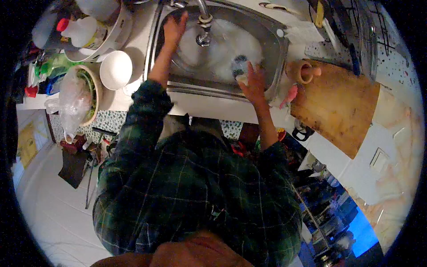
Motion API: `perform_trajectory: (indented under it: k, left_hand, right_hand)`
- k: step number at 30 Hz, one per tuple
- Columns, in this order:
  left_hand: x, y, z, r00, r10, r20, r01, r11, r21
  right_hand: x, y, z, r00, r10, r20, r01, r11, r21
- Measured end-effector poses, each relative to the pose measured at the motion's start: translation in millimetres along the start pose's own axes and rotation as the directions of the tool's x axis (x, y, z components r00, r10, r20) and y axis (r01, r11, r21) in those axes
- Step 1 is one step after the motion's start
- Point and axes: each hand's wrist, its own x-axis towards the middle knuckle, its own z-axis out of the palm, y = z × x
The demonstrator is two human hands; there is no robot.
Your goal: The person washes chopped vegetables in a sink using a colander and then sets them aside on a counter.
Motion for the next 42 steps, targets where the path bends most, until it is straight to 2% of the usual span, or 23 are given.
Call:
perform_trajectory:
  k: [1, 3, 5, 6, 8, 9, 10, 11, 12, 17, 19, 23, 24, 25, 26, 29, 31, 33, 35, 36, 37, 39, 42]
  left_hand:
    - [26, 17, -3, 0.953, -0.233, 0.192, 0.237, 0.972, 0.002]
    - [74, -10, 33, 0.925, -0.179, 0.336, 0.254, 0.947, -0.194]
    - [107, -50, 93, 0.967, -0.143, 0.21, 0.116, 0.984, 0.138]
    - [104, -60, 101, 0.965, -0.149, 0.216, 0.118, 0.982, 0.148]
    - [76, -27, 63, 0.957, -0.29, 0.003, 0.282, 0.928, -0.242]
    - [55, -10, 41, 0.958, -0.288, -0.002, 0.279, 0.93, -0.238]
    - [34, 0, 24, 0.952, -0.273, 0.139, 0.29, 0.653, -0.7]
    - [24, 4, 14, 0.952, -0.186, 0.245, 0.277, 0.171, -0.946]
    - [28, -35, 29, 0.971, -0.048, 0.233, 0.233, 0.392, -0.89]
    - [-15, -69, 51, 0.887, 0.017, 0.461, 0.423, 0.366, -0.829]
    - [-28, -89, 69, 0.69, -0.137, 0.71, 0.712, 0.303, -0.633]
    - [-44, -128, 131, 0.639, -0.245, 0.729, 0.748, -0.021, -0.663]
    - [-51, -110, 116, 0.659, -0.113, 0.744, 0.739, -0.085, -0.668]
    - [-58, -79, 87, 0.677, 0.019, 0.736, 0.73, -0.146, -0.668]
    - [-70, 11, -7, 0.601, -0.061, 0.797, 0.79, -0.109, -0.604]
    - [-77, -59, 90, 0.642, -0.04, 0.765, 0.741, -0.22, -0.634]
    - [-80, -73, 108, 0.638, -0.061, 0.768, 0.733, -0.258, -0.63]
    - [-80, -68, 99, 0.389, -0.045, 0.92, 0.855, -0.355, -0.379]
    - [-75, -68, 88, 0.486, 0.03, 0.873, 0.829, -0.332, -0.45]
    - [-76, -67, 79, 0.492, -0.068, 0.868, 0.841, -0.22, -0.494]
    - [-75, -66, 70, 0.504, -0.16, 0.849, 0.847, -0.1, -0.522]
    - [-76, -67, 58, 0.545, -0.329, 0.771, 0.814, -0.011, -0.58]
    - [-83, -72, 58, 0.619, -0.52, 0.588, 0.713, 0.06, -0.698]
  right_hand:
    - [12, -16, -7, 0.994, -0.07, -0.084, 0.089, 0.965, 0.247]
    - [39, -47, -19, 0.991, -0.097, -0.094, 0.13, 0.88, 0.457]
    - [60, -74, -23, 0.992, -0.086, -0.092, 0.122, 0.844, 0.522]
    - [68, -84, -19, 0.992, -0.079, -0.1, 0.123, 0.8, 0.588]
    - [84, -92, -3, 0.985, -0.098, -0.139, 0.162, 0.787, 0.595]
    - [93, -96, 4, 0.976, -0.122, -0.178, 0.205, 0.781, 0.59]
    - [101, -100, 14, 0.976, -0.126, -0.177, 0.208, 0.778, 0.593]
    - [109, -102, 26, 0.973, -0.121, -0.198, 0.218, 0.774, 0.595]
    - [117, -104, 37, 0.969, -0.117, -0.218, 0.227, 0.769, 0.597]
    - [149, -117, 59, 0.974, -0.035, -0.223, 0.187, 0.677, 0.712]
    - [161, -121, 59, 0.991, 0.052, -0.123, 0.082, 0.485, 0.87]
    - [149, -128, 57, 0.954, -0.298, 0.034, 0.088, 0.387, 0.918]
    - [140, -130, 48, 0.931, -0.338, 0.136, -0.025, 0.312, 0.95]
    - [139, -124, 51, 0.925, -0.349, 0.148, -0.031, 0.32, 0.947]
    - [138, -115, 58, 0.957, -0.263, 0.123, -0.02, 0.361, 0.932]
    - [144, -103, 53, 0.991, -0.074, 0.109, -0.059, 0.488, 0.871]
    - [147, -106, 49, 0.941, -0.322, 0.102, 0.097, 0.547, 0.831]
    - [149, -111, 37, 0.947, -0.232, 0.223, -0.032, 0.621, 0.783]
    - [169, -114, 39, 0.992, 0.017, -0.123, 0.084, 0.638, 0.765]
    - [180, -114, 49, 0.954, -0.024, -0.298, 0.27, 0.498, 0.824]
    - [184, -111, 57, 0.954, -0.018, -0.3, 0.27, 0.49, 0.829]
    - [189, -109, 61, 0.889, 0.114, -0.444, 0.3, 0.587, 0.751]
    - [171, -79, 46, 0.825, -0.076, -0.56, 0.34, 0.859, 0.384]
